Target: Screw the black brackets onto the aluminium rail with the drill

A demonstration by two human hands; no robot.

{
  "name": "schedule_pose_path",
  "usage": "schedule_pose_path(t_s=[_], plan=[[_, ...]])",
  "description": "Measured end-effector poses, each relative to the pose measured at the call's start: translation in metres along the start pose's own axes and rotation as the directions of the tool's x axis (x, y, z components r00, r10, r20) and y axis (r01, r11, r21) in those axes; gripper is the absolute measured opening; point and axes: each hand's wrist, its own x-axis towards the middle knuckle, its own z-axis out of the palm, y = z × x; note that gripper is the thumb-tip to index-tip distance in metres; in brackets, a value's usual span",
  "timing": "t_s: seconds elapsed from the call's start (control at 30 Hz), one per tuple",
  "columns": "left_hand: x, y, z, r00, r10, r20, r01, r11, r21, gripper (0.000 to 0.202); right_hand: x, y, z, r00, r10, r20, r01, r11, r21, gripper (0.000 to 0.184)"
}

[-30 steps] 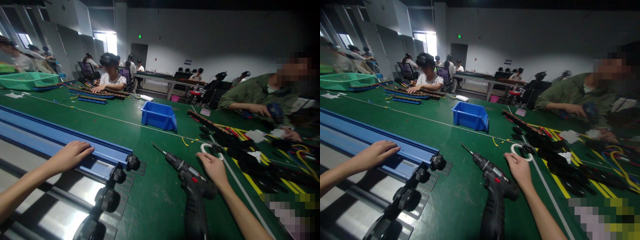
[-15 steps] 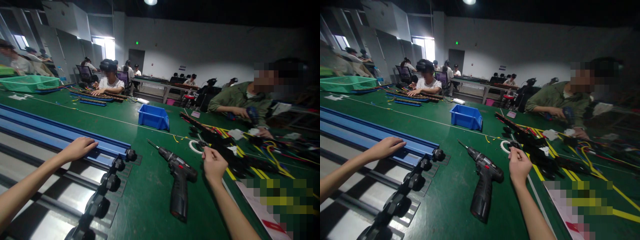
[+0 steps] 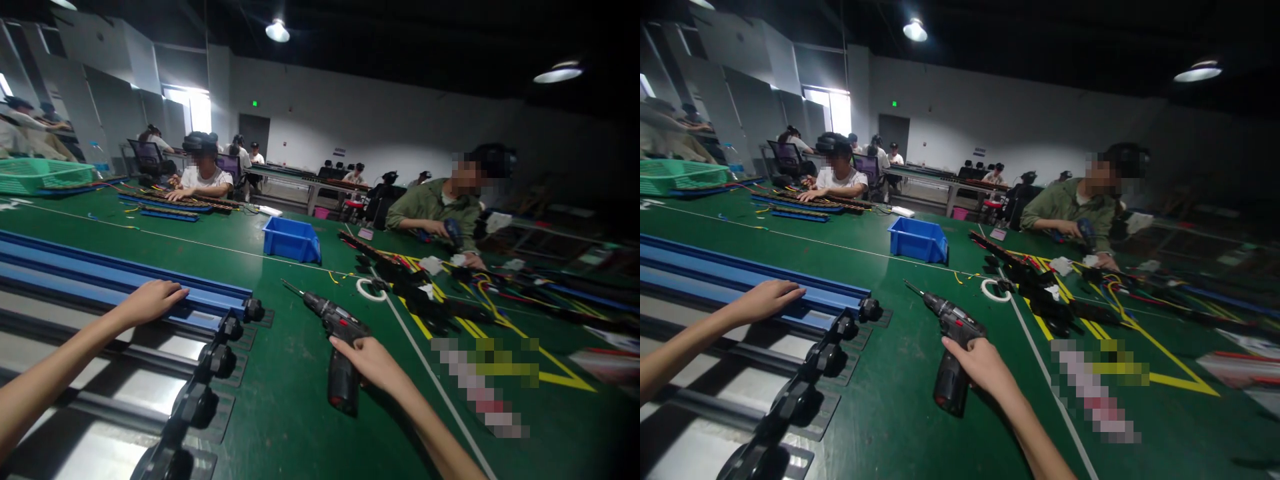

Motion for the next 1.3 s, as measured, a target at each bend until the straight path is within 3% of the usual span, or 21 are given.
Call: schedule_pose_path(t_s=[0.1,0.23,0.33,0.43,0.57,0.63,0.7,0.83,0.93,1.03,1.17,1.3], plan=[[-0.001,-0.001,0.001,1.000,0.008,-0.003,-0.008,1.000,-0.018,0.059,0.001,0.007,0.005,0.995,-0.038,-0.092,0.044,0.997,0.065,0.054],[-0.005,0.003,-0.002,1.000,0.015,-0.021,-0.015,0.999,-0.034,0.060,-0.004,0.014,0.008,0.991,0.015,-0.130,0.041,0.906,0.420,0.046],[-0.007,0.006,-0.004,1.000,0.000,-0.026,-0.001,0.999,-0.039,0.062,-0.009,0.016,0.017,0.989,0.037,-0.140,0.066,0.744,0.665,0.041],[-0.009,0.008,-0.006,1.000,-0.016,-0.015,0.015,0.999,-0.034,0.063,-0.013,0.008,0.021,0.979,-0.003,-0.205,0.169,0.578,0.798,0.037],[-0.008,0.008,-0.005,1.000,-0.021,-0.006,0.021,1.000,-0.022,0.063,-0.016,-0.022,-0.002,0.951,-0.159,-0.266,0.304,0.313,0.900,0.033],[-0.007,0.006,-0.004,1.000,-0.014,0.003,0.014,1.000,-0.012,0.063,-0.014,-0.040,-0.021,0.933,-0.283,-0.221,0.272,0.155,0.950,0.039],[-0.005,0.003,-0.003,1.000,-0.006,0.024,0.006,1.000,0.005,0.064,-0.008,-0.056,-0.032,0.911,-0.394,-0.121,0.155,0.055,0.986,0.040],[-0.002,-0.004,0.002,0.999,0.007,0.052,-0.009,0.999,0.031,0.065,0.012,-0.070,-0.021,0.869,-0.494,0.036,-0.043,-0.001,0.999,0.033],[-0.002,-0.006,0.003,0.999,0.011,0.038,-0.012,0.999,0.044,0.064,0.028,-0.069,0.002,0.856,-0.511,0.074,-0.103,-0.028,0.994,0.035],[-0.004,0.006,0.000,0.999,0.048,-0.025,-0.047,0.998,0.047,0.058,0.039,-0.061,0.017,0.854,-0.503,0.132,-0.155,-0.004,0.988,0.035],[-0.004,0.059,-0.010,0.971,0.221,-0.093,-0.225,0.974,-0.038,0.051,0.049,-0.047,0.025,0.857,-0.453,0.245,-0.260,0.030,0.965,0.035],[0.012,0.122,-0.008,0.884,0.460,-0.083,-0.466,0.879,-0.098,0.062,0.051,-0.032,0.031,0.844,-0.421,0.332,-0.349,0.040,0.936,0.038]])
